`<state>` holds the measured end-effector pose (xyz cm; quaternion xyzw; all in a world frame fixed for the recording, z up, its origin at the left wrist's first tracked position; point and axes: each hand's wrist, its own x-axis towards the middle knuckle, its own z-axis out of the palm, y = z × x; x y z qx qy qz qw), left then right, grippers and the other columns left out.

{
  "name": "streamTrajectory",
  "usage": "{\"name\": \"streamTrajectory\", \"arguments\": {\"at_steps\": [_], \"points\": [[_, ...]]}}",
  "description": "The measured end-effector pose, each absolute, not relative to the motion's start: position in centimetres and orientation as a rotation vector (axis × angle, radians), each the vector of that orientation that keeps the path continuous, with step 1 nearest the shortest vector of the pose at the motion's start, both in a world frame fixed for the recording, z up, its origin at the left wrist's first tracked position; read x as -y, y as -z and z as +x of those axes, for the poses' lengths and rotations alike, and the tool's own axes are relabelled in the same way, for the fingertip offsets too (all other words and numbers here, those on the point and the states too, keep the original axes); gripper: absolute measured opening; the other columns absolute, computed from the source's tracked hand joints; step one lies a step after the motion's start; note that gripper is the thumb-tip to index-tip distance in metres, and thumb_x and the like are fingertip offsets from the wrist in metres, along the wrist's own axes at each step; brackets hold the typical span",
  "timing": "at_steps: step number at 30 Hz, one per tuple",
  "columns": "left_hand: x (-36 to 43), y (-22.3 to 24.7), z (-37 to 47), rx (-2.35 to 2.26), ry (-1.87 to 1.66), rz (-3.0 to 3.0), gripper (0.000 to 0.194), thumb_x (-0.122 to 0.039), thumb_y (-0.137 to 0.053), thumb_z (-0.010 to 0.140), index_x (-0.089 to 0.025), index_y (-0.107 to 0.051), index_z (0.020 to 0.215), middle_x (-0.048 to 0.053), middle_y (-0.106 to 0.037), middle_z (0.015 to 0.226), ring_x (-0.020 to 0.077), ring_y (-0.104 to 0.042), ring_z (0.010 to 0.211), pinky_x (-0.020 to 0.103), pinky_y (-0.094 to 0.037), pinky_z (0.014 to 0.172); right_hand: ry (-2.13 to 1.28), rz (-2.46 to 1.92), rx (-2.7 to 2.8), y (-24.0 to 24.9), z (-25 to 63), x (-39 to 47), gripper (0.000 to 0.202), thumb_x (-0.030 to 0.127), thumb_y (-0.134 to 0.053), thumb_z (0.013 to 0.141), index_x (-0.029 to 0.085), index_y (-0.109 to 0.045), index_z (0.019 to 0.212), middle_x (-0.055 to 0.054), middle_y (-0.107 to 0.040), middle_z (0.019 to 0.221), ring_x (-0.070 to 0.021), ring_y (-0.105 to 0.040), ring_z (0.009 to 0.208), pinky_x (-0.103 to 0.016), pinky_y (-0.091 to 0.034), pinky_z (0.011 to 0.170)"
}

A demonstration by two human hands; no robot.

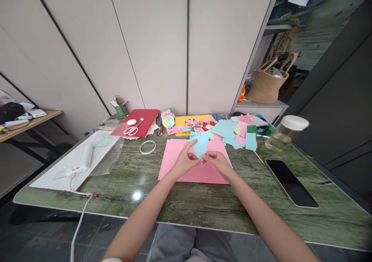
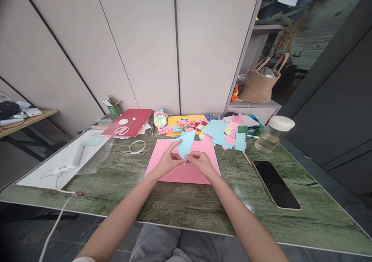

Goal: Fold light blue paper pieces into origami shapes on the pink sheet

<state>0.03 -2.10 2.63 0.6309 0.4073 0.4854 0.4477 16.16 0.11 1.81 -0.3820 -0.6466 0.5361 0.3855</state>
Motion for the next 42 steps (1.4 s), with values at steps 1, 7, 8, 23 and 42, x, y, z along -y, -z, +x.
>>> {"name": "streamTrajectory", "arguments": {"at_steps": [1,7,8,23,42], "points": [[2.09,-2.63,0.02,-1.010,-1.204,1.561,0.068,-0.022,-0.062,0.065,-0.028,-0.029,0.125,0.011,-0.038,0.118,0.0058,-0.054,0.061,0.020,-0.043,0.051,-1.373,-0.970,1.649,-1.80,16.15,-0.13,0.025,0.040,-0.055,0.069,0.016,-0.059,0.062,-0.001,-0.058,0.062,-0.0136,-0.051,0.064,-0.026,-0.037,0.066],[2.07,-2.66,0.04,-1.013,-1.227,1.546,0.069,-0.023,-0.063,0.064,-0.027,-0.030,0.124,0.010,-0.041,0.115,0.0057,-0.053,0.061,0.020,-0.044,0.052,-1.369,-0.992,1.680,-1.88,16.09,-0.08,0.029,0.043,-0.054,0.068,0.016,-0.060,0.063,-0.002,-0.059,0.063,-0.0146,-0.052,0.066,-0.027,-0.038,0.067],[2.08,-2.69,0.05,-1.014,-1.226,1.543,0.069,-0.023,-0.063,0.064,-0.027,-0.030,0.124,0.009,-0.043,0.113,0.0059,-0.053,0.061,0.020,-0.044,0.052,-1.369,-0.984,1.689,-1.89,16.10,-0.06,0.029,0.043,-0.054,0.068,0.016,-0.060,0.064,-0.002,-0.059,0.063,-0.0146,-0.052,0.066,-0.027,-0.038,0.067],[1.85,-2.64,-0.38,-0.964,-1.256,1.484,0.059,-0.026,-0.059,0.068,-0.027,-0.035,0.123,0.008,-0.040,0.116,0.0058,-0.050,0.062,0.024,-0.043,0.058,-1.330,-0.979,1.770,-2.07,15.84,0.15,0.028,0.042,-0.050,0.073,0.017,-0.056,0.065,-0.001,-0.057,0.066,-0.0142,-0.050,0.067,-0.025,-0.037,0.066],[1.51,-2.29,-0.71,-1.058,-1.236,1.412,0.063,-0.027,-0.062,0.065,-0.021,-0.037,0.122,0.001,-0.053,0.071,0.0073,-0.045,0.053,0.020,-0.034,0.048,-1.341,-0.943,1.765,-2.19,15.61,0.41,0.026,0.040,-0.051,0.071,0.016,-0.058,0.064,-0.001,-0.058,0.065,-0.0144,-0.051,0.067,-0.026,-0.036,0.065]]}}
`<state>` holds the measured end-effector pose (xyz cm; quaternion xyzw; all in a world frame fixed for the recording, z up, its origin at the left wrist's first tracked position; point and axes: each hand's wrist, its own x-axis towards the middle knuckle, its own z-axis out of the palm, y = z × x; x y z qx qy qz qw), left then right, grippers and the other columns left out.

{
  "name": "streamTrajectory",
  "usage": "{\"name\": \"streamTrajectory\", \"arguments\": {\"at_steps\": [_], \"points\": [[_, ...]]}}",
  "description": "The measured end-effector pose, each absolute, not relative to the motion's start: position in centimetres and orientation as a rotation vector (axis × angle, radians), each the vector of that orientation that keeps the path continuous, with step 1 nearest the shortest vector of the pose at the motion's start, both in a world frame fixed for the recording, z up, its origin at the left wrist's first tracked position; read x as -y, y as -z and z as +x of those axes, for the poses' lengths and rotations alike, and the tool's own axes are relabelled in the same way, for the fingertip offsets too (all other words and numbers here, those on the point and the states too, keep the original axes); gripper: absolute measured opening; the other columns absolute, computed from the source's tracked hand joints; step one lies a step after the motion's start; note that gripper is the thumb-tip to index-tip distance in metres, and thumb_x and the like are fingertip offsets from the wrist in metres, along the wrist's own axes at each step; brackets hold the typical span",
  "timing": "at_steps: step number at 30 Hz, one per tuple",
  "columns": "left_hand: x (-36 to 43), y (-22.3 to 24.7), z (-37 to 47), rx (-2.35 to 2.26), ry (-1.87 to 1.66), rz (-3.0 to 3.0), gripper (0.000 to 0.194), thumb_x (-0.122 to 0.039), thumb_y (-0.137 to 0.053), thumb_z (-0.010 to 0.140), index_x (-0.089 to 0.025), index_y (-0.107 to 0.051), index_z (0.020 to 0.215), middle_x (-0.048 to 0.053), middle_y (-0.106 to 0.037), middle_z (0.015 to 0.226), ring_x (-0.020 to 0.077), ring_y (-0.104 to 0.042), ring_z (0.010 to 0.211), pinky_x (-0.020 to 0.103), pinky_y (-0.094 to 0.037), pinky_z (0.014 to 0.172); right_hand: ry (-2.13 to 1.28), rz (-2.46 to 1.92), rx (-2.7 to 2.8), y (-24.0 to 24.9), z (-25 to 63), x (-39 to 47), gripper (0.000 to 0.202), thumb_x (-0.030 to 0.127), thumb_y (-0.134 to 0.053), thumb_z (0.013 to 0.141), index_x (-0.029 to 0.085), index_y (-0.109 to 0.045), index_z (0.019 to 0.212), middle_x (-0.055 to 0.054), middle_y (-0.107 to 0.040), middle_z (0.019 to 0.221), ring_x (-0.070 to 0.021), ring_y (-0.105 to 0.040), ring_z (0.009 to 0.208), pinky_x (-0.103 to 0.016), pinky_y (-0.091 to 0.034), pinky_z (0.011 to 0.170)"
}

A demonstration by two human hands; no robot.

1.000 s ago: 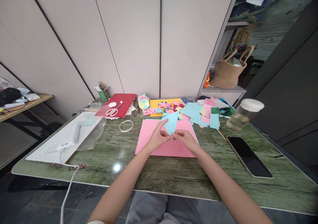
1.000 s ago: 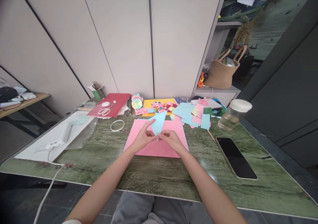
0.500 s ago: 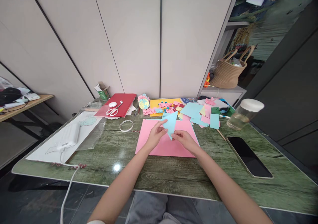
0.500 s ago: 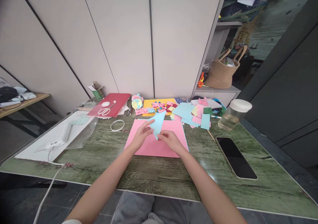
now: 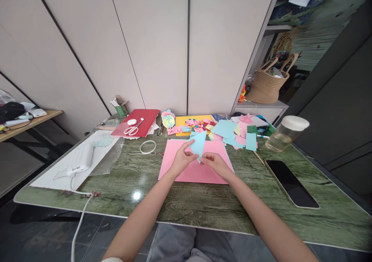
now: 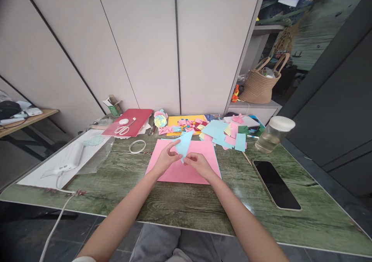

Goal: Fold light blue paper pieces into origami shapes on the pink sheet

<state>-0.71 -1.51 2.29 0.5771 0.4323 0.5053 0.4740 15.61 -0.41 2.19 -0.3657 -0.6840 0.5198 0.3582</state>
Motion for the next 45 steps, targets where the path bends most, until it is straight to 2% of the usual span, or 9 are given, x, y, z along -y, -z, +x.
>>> {"name": "streamTrajectory", "arguments": {"at_steps": [6,16,21,28,33,37,39,42,45], "points": [[1.7,-2.4,-0.6,-1.033,-1.207,1.436,0.066,-0.027,-0.061,0.066,-0.022,-0.033,0.125,0.001,-0.053,0.073,0.0100,-0.050,0.059,0.022,-0.038,0.053,-1.376,-0.934,1.748,-2.4,15.6,0.6,0.023,0.037,-0.050,0.073,0.016,-0.057,0.066,-0.001,-0.058,0.067,-0.0142,-0.050,0.068,-0.026,-0.035,0.067],[1.7,-2.3,-0.6,-1.008,-1.177,1.394,0.069,-0.027,-0.061,0.066,-0.021,-0.028,0.127,0.002,-0.054,0.077,0.0089,-0.048,0.058,0.022,-0.036,0.055,-1.370,-0.937,1.738,-2.2,15.6,0.5,0.022,0.036,-0.051,0.072,0.016,-0.056,0.064,-0.001,-0.057,0.065,-0.0144,-0.050,0.068,-0.026,-0.035,0.067],[1.7,-2.4,-0.7,-1.016,-1.169,1.392,0.069,-0.026,-0.061,0.066,-0.020,-0.029,0.127,0.001,-0.053,0.072,0.0086,-0.047,0.057,0.022,-0.035,0.054,-1.395,-0.908,1.737,-1.8,15.5,0.5,0.021,0.035,-0.051,0.072,0.017,-0.058,0.065,-0.001,-0.058,0.066,-0.0147,-0.051,0.068,-0.027,-0.036,0.068],[1.6,-1.8,-0.7,-1.001,-1.157,1.353,0.074,-0.025,-0.062,0.065,-0.018,-0.025,0.128,-0.003,-0.050,0.056,0.0090,-0.046,0.054,0.021,-0.033,0.053,-1.403,-0.887,1.734,-1.7,15.5,0.2,0.014,0.029,-0.055,0.069,0.017,-0.057,0.063,0.001,-0.055,0.063,-0.0124,-0.048,0.063,-0.025,-0.034,0.061],[1.4,-1.7,-0.6,-0.987,-1.192,1.308,0.075,-0.023,-0.063,0.063,-0.017,-0.025,0.128,-0.004,-0.050,0.056,0.0083,-0.046,0.055,0.021,-0.034,0.055,-1.399,-0.891,1.744,-1.5,15.5,0.3,0.013,0.029,-0.059,0.064,0.017,-0.056,0.062,0.003,-0.052,0.060,-0.0107,-0.044,0.058,-0.024,-0.033,0.058],[1.3,-1.8,-0.8,-0.980,-1.206,1.321,0.076,-0.021,-0.063,0.064,-0.018,-0.023,0.129,-0.004,-0.049,0.057,0.0078,-0.045,0.055,0.021,-0.034,0.055,-1.480,-0.873,1.740,-1.8,15.6,0.3,0.015,0.030,-0.064,0.060,0.017,-0.057,0.065,0.002,-0.054,0.065,-0.0119,-0.047,0.063,-0.026,-0.035,0.061],[1.3,-1.9,-0.9,-0.966,-1.177,1.354,0.076,-0.020,-0.062,0.065,-0.019,-0.022,0.129,-0.005,-0.048,0.055,0.0076,-0.045,0.054,0.020,-0.033,0.053,-1.525,-0.849,1.674,-2.0,15.8,0.2,0.017,0.032,-0.062,0.063,0.018,-0.059,0.071,0.000,-0.056,0.071,-0.0132,-0.049,0.069,-0.027,-0.037,0.066],[1.6,-2.1,-0.8,-0.898,-1.116,1.427,0.076,-0.019,-0.062,0.063,-0.022,-0.023,0.129,-0.001,-0.052,0.070,0.0072,-0.047,0.056,0.020,-0.034,0.051,-1.552,-0.843,1.513,-1.8,16.2,-0.3,0.019,0.036,-0.055,0.070,0.018,-0.060,0.074,-0.002,-0.057,0.076,-0.0142,-0.050,0.075,-0.029,-0.037,0.073],[1.9,-2.5,-0.7,-0.851,-1.106,1.496,0.074,-0.017,-0.062,0.061,-0.027,-0.028,0.126,0.005,-0.050,0.096,0.0069,-0.049,0.059,0.020,-0.036,0.051,-1.515,-0.901,1.371,-1.0,16.3,-0.9,0.020,0.036,-0.059,0.067,0.017,-0.061,0.067,-0.002,-0.056,0.069,-0.0138,-0.050,0.069,-0.030,-0.038,0.072]]}}
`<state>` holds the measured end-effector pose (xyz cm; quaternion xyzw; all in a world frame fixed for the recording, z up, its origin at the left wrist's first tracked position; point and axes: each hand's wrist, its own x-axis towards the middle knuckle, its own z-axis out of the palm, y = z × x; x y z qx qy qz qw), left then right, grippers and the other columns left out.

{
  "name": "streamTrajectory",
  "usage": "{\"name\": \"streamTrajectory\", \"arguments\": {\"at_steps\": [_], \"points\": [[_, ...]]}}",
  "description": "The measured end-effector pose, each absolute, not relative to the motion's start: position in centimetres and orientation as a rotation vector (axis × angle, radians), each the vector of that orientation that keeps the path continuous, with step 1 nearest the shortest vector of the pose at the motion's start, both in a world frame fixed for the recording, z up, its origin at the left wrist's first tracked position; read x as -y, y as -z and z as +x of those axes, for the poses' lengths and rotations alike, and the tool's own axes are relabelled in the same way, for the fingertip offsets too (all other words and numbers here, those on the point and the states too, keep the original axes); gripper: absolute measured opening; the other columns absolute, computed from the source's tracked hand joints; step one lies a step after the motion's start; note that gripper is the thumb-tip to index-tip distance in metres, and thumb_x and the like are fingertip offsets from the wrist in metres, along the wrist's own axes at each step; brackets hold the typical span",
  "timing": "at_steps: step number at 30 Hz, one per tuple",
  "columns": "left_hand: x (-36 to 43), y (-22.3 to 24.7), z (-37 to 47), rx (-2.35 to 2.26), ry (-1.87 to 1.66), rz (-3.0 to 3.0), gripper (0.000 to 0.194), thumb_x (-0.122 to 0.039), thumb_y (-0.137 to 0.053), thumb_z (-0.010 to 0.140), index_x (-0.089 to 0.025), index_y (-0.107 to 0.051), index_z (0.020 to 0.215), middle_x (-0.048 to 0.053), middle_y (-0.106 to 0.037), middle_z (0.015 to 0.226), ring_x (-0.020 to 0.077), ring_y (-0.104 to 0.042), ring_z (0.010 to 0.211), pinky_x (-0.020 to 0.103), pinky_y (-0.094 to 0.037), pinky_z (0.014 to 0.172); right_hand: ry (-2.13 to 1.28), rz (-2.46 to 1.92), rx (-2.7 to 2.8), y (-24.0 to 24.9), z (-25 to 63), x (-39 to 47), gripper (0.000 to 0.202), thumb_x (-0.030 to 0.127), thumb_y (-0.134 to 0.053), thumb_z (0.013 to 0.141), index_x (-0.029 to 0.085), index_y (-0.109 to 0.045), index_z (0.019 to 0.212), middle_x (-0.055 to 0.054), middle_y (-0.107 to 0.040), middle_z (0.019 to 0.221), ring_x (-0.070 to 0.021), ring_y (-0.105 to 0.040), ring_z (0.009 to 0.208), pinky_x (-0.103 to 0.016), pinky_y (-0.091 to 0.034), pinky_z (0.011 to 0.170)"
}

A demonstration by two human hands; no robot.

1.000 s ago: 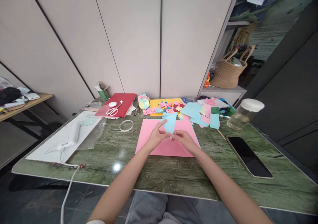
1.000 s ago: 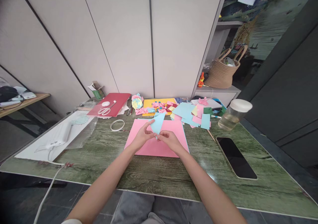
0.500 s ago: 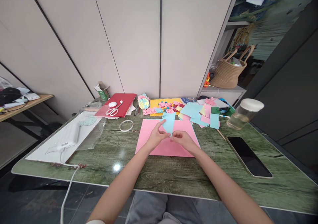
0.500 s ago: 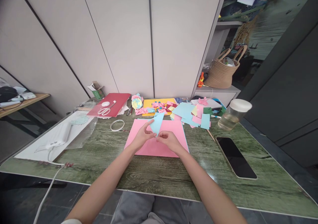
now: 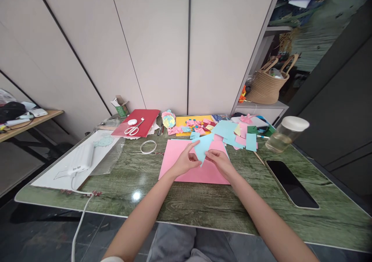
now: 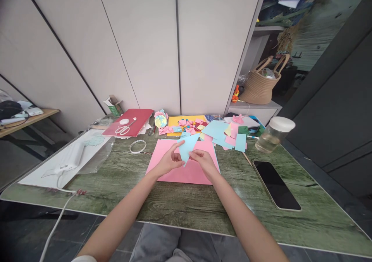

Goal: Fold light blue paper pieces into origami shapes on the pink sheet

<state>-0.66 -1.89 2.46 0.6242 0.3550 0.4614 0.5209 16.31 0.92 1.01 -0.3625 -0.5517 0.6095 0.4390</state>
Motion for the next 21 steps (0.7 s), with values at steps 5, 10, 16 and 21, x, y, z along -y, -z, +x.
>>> {"name": "streamTrajectory", "arguments": {"at_steps": [5,10,16,21], "points": [[1.82,-2.42,-0.70,-0.916,-1.063,1.631,0.047,-0.017,-0.057,0.067,-0.018,-0.049,0.113,-0.001,-0.052,0.065,0.0087,-0.047,0.059,0.022,-0.037,0.058,-1.442,-0.909,1.287,-0.11,16.03,-1.08,0.017,0.034,-0.063,0.064,0.017,-0.060,0.060,0.001,-0.053,0.059,-0.0124,-0.047,0.063,-0.028,-0.037,0.067],[1.45,-1.97,-0.59,-0.970,-1.066,1.664,0.033,-0.019,-0.056,0.067,-0.015,-0.060,0.099,0.000,-0.052,0.062,0.0080,-0.042,0.056,0.022,-0.034,0.055,-1.414,-0.892,1.223,-0.16,15.75,-0.73,0.015,0.032,-0.063,0.065,0.018,-0.059,0.061,0.001,-0.051,0.060,-0.0115,-0.046,0.062,-0.027,-0.036,0.065],[1.41,-1.93,-0.73,-0.981,-1.020,1.708,0.033,-0.016,-0.055,0.066,-0.016,-0.061,0.098,0.000,-0.051,0.063,0.0077,-0.039,0.055,0.020,-0.032,0.053,-1.405,-0.909,1.098,-0.17,15.88,-0.93,0.016,0.032,-0.066,0.060,0.018,-0.058,0.060,0.000,-0.051,0.062,-0.0121,-0.046,0.064,-0.027,-0.037,0.064],[1.53,-2.02,-0.79,-0.969,-0.991,1.776,0.034,-0.012,-0.050,0.066,-0.018,-0.061,0.098,0.001,-0.055,0.068,0.0085,-0.041,0.057,0.021,-0.032,0.054,-1.391,-0.915,1.128,-0.15,15.74,-0.80,0.019,0.033,-0.065,0.061,0.019,-0.055,0.057,0.002,-0.047,0.058,-0.0111,-0.043,0.059,-0.025,-0.036,0.060]]}}
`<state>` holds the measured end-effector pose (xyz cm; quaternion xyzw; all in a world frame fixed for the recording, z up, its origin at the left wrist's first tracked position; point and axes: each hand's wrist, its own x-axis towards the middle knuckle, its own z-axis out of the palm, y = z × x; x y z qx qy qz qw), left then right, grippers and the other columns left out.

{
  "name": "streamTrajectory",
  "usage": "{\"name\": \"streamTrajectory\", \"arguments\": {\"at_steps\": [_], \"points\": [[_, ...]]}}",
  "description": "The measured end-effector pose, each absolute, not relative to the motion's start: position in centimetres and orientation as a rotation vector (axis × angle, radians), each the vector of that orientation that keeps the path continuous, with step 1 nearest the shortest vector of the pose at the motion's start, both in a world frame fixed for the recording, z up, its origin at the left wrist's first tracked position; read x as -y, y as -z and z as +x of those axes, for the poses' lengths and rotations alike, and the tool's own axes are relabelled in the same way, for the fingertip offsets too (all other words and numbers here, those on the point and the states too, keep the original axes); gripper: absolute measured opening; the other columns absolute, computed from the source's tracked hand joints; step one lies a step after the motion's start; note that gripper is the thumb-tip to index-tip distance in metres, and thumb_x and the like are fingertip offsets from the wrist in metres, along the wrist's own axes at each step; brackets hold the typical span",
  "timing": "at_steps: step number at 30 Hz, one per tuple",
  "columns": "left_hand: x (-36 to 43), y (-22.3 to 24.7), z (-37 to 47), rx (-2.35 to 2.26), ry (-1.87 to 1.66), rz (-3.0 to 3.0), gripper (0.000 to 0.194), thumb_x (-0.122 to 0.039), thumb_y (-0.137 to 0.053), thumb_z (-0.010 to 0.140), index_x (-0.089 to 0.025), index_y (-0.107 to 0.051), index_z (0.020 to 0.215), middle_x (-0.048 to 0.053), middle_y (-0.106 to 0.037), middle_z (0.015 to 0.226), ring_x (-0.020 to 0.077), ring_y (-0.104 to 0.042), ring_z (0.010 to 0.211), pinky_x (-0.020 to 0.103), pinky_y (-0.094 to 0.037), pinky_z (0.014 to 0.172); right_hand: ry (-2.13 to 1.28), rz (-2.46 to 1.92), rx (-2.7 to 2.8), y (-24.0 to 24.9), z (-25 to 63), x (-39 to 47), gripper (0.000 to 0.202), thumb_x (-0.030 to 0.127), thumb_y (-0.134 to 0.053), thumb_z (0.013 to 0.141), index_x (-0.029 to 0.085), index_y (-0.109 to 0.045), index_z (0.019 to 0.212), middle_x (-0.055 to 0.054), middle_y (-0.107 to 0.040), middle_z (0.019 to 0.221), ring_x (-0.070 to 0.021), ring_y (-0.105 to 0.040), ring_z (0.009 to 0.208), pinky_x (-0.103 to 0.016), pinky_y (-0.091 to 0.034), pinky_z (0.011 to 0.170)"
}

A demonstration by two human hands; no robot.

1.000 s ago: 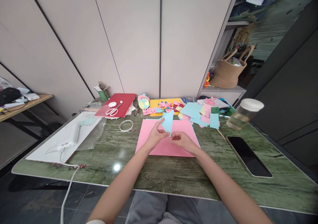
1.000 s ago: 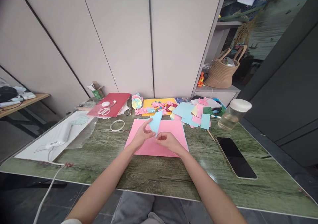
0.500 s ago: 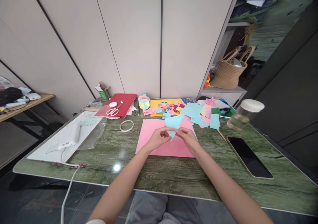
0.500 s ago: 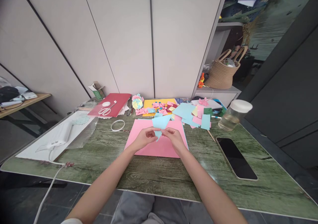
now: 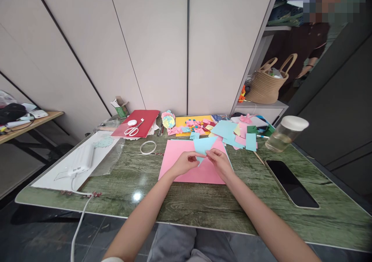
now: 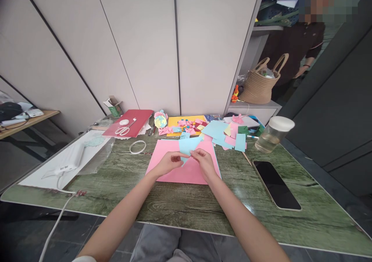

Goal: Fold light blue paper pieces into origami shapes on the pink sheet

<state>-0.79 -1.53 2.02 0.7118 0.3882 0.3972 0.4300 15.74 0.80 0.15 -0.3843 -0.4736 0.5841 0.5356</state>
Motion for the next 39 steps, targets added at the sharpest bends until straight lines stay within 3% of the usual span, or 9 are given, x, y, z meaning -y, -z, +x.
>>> {"name": "streamTrajectory", "arguments": {"at_steps": [6,11,23,29,34,39], "points": [[1.5,-1.8,-0.5,-1.063,-1.016,1.831,0.031,-0.014,-0.053,0.066,-0.021,-0.063,0.094,0.002,-0.061,0.082,0.0105,-0.046,0.063,0.022,-0.034,0.058,-1.363,-0.937,1.180,0.1,15.4,-0.6,0.022,0.036,-0.064,0.062,0.019,-0.052,0.057,0.002,-0.044,0.057,-0.0115,-0.042,0.058,-0.024,-0.035,0.057],[1.2,-0.9,0.0,-1.160,-1.105,1.749,0.019,-0.028,-0.057,0.068,-0.016,-0.064,0.081,0.003,-0.063,0.074,0.0103,-0.046,0.057,0.022,-0.034,0.054,-1.398,-0.893,1.221,0.8,15.0,-0.5,0.019,0.034,-0.064,0.063,0.019,-0.054,0.057,0.002,-0.046,0.058,-0.0101,-0.040,0.056,-0.025,-0.033,0.057],[1.3,-1.6,-0.1,-1.101,-1.056,1.862,0.012,-0.023,-0.058,0.068,-0.017,-0.063,0.077,0.003,-0.063,0.078,0.0126,-0.051,0.066,0.024,-0.034,0.059,-1.502,-0.913,0.888,-0.2,16.9,-1.8,0.017,0.032,-0.067,0.059,0.020,-0.056,0.057,0.001,-0.051,0.057,-0.0105,-0.045,0.054,-0.025,-0.035,0.053],[1.6,-2.0,0.1,-1.092,-1.035,1.879,0.017,-0.025,-0.057,0.069,-0.020,-0.064,0.084,0.003,-0.064,0.086,0.0151,-0.053,0.074,0.026,-0.037,0.065,-1.447,-0.928,0.830,-0.5,17.8,-2.4,0.017,0.032,-0.068,0.058,0.021,-0.056,0.058,0.001,-0.054,0.057,-0.0111,-0.047,0.051,-0.027,-0.034,0.051],[1.8,-2.3,-0.1,-1.059,-1.004,1.873,0.030,-0.024,-0.057,0.069,-0.022,-0.060,0.098,0.004,-0.061,0.097,0.0158,-0.051,0.077,0.027,-0.037,0.067,-1.386,-0.939,0.859,-0.3,17.4,-2.3,0.022,0.034,-0.066,0.060,0.021,-0.050,0.054,0.003,-0.048,0.053,-0.0102,-0.043,0.050,-0.025,-0.034,0.050],[1.9,-2.4,-0.4,-1.032,-0.975,1.752,0.044,-0.024,-0.056,0.069,-0.024,-0.050,0.113,0.004,-0.060,0.097,0.0123,-0.049,0.063,0.025,-0.038,0.058,-1.391,-0.962,0.957,-0.3,16.9,-1.9,0.025,0.043,-0.059,0.065,0.021,-0.051,0.060,0.000,-0.049,0.059,-0.0116,-0.044,0.055,-0.024,-0.036,0.052]]}}
